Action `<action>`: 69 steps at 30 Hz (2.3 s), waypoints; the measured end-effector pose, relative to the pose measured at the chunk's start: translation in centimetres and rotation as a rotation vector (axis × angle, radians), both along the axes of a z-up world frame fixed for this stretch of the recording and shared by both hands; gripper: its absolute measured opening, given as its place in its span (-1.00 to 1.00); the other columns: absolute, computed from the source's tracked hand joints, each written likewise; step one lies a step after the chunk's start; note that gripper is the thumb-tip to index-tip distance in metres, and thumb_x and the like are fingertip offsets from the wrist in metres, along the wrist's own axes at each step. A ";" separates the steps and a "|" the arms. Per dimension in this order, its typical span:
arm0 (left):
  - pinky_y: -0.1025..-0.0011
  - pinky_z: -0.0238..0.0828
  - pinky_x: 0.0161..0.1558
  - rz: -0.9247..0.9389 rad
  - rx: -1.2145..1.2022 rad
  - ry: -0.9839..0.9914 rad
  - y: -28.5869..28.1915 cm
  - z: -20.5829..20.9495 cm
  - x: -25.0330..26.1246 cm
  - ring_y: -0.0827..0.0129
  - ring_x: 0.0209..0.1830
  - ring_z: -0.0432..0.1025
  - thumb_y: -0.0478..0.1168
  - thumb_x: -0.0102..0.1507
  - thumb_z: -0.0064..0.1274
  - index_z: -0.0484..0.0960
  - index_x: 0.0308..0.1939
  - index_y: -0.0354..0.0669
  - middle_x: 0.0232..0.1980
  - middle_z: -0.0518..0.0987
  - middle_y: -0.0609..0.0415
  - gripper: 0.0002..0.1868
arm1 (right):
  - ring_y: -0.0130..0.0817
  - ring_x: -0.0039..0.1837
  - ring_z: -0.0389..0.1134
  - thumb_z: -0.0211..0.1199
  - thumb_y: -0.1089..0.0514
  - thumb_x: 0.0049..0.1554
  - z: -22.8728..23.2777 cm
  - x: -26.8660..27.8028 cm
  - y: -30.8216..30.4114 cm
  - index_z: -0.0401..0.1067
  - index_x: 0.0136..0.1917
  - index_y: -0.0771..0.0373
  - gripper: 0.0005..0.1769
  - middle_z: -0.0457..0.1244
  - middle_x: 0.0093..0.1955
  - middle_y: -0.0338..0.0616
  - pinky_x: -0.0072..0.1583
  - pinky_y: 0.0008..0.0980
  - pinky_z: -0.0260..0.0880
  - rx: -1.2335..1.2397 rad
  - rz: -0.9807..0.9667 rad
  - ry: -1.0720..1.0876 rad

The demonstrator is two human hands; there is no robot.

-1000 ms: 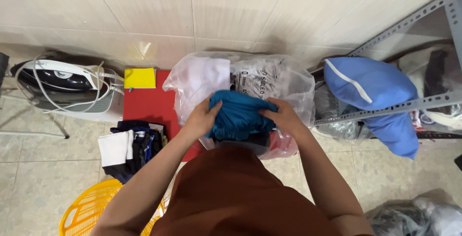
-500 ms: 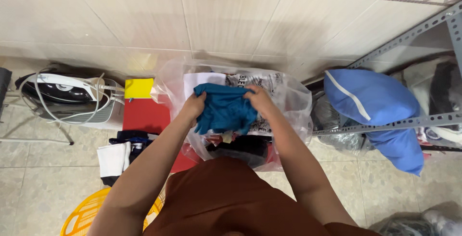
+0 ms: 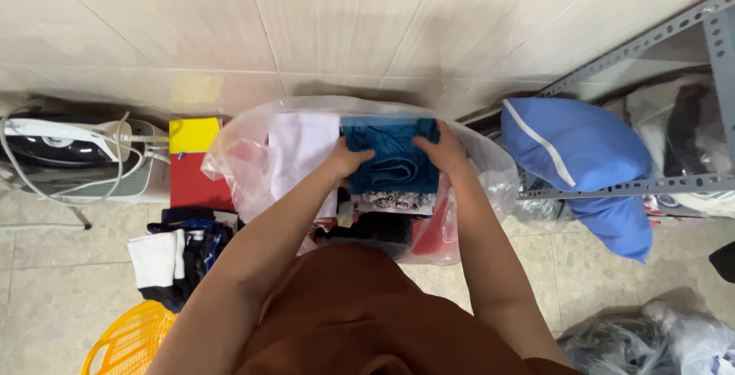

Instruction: The person places folded clothes one by one into a large clear plastic bag on a red table, then ties the bag closed. The person handles shirts and pants, stacking them briefly before transferring them into the bag.

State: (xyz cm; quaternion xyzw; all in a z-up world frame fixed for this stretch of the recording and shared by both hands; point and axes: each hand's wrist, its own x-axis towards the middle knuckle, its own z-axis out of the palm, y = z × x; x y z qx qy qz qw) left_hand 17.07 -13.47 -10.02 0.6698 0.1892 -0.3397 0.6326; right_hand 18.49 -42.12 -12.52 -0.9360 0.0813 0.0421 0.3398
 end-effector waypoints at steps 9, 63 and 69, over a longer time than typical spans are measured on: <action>0.15 0.31 0.25 -0.396 0.353 -1.108 3.6 4.0 -10.0 -0.21 0.31 0.37 0.06 0.22 0.37 0.21 0.46 -0.22 0.43 0.35 -0.39 -0.09 | 0.38 0.61 -0.20 0.44 -0.07 0.11 6.4 -5.9 5.7 0.10 0.51 0.52 -0.05 -0.20 0.62 0.51 0.50 0.01 -0.07 -0.183 0.321 -0.117; 0.42 0.51 -0.05 -0.289 0.223 -0.610 29.0 21.3 -23.6 0.32 -0.16 0.62 -0.23 0.19 0.07 0.58 0.19 -0.18 -0.15 0.73 -0.05 -0.54 | -0.13 0.65 -0.21 0.52 0.08 -0.05 20.6 -19.0 25.7 -0.37 0.66 0.20 0.33 -0.21 0.65 -0.01 0.52 -0.17 -0.09 0.780 0.946 0.081; 0.48 0.21 0.30 -0.261 -0.092 -0.626 21.9 19.4 -16.0 0.42 0.29 0.39 -0.30 0.27 0.04 0.51 0.28 -0.18 0.25 0.59 0.07 -0.53 | -0.28 0.20 0.37 0.42 0.16 0.01 18.2 -14.1 18.8 0.38 0.41 0.36 -0.29 0.37 0.18 -0.05 0.24 -0.30 0.37 0.970 0.582 0.444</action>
